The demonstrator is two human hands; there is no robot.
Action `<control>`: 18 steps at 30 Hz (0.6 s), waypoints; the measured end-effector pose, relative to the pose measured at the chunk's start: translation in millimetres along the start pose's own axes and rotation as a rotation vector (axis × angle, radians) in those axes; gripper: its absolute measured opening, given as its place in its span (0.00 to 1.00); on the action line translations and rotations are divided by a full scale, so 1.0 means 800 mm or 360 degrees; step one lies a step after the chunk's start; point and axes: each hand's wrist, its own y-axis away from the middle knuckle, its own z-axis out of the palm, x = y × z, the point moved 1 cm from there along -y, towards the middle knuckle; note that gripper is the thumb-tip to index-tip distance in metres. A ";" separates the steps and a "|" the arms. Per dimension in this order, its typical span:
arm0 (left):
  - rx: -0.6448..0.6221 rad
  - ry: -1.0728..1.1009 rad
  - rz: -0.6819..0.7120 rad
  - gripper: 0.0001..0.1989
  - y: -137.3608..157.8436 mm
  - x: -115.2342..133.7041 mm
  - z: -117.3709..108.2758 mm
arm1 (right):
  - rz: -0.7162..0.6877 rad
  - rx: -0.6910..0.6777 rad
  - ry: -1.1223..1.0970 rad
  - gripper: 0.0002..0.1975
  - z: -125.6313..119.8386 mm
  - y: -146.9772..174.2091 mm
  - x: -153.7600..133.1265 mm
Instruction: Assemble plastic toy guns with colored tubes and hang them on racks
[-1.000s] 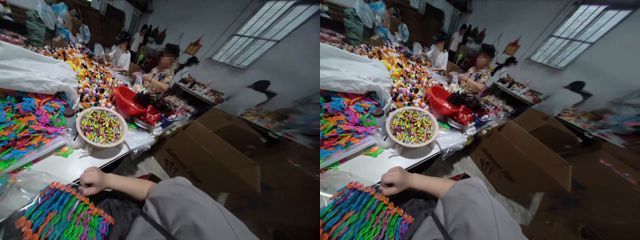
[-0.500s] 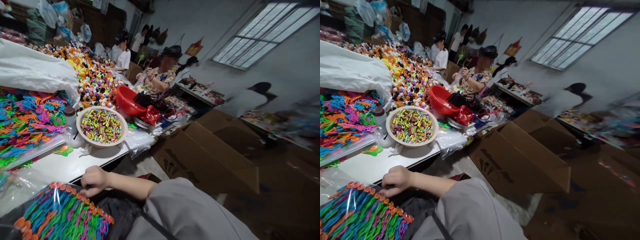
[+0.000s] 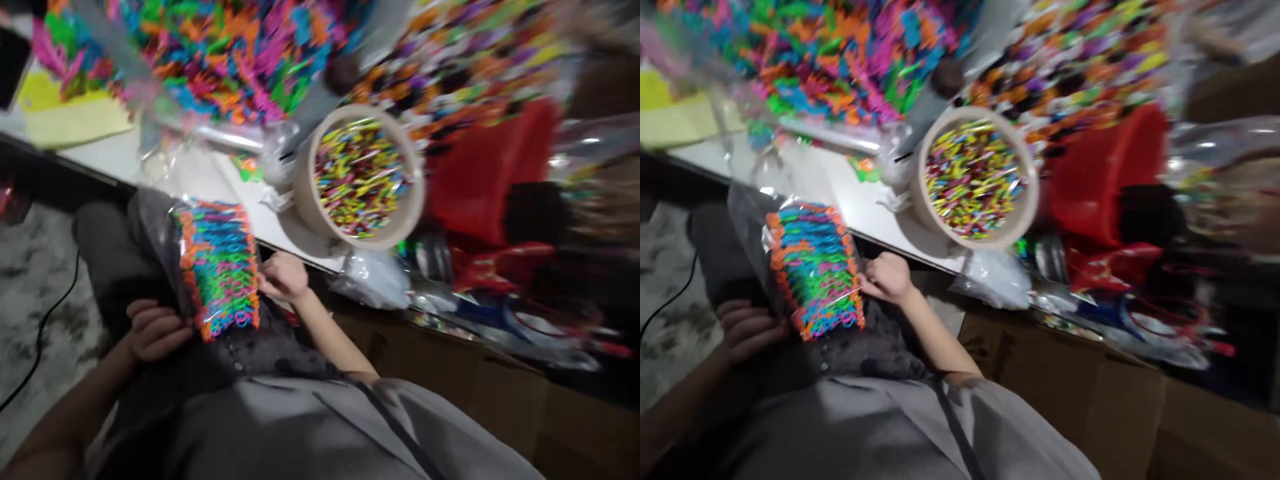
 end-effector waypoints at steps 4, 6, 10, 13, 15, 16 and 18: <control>-0.0156 -0.0021 -0.0282 0.07 -0.003 0.018 -0.007 | 0.0016 0.0000 -0.0179 0.07 -0.006 0.002 -0.017; -0.0158 -0.0027 -0.0314 0.08 -0.002 0.025 -0.006 | 0.0031 -0.0043 -0.0244 0.07 -0.008 0.005 -0.024; -0.0112 0.0011 -0.0306 0.09 0.009 0.033 0.003 | 0.0082 -0.0167 -0.0343 0.08 -0.009 0.018 -0.034; -0.0047 0.0066 -0.0267 0.11 0.016 0.039 0.007 | 0.0079 -0.0200 -0.0347 0.08 -0.010 0.028 -0.039; -0.0028 0.0094 -0.0281 0.13 0.020 0.042 0.009 | 0.0101 -0.0214 -0.0372 0.07 -0.009 0.030 -0.040; -0.0006 0.0098 -0.0280 0.14 0.021 0.042 0.011 | 0.0109 -0.0219 -0.0387 0.08 -0.008 0.030 -0.039; 0.0079 0.0080 -0.0236 0.15 0.021 0.039 0.013 | 0.0094 -0.0226 -0.0381 0.09 -0.006 0.027 -0.039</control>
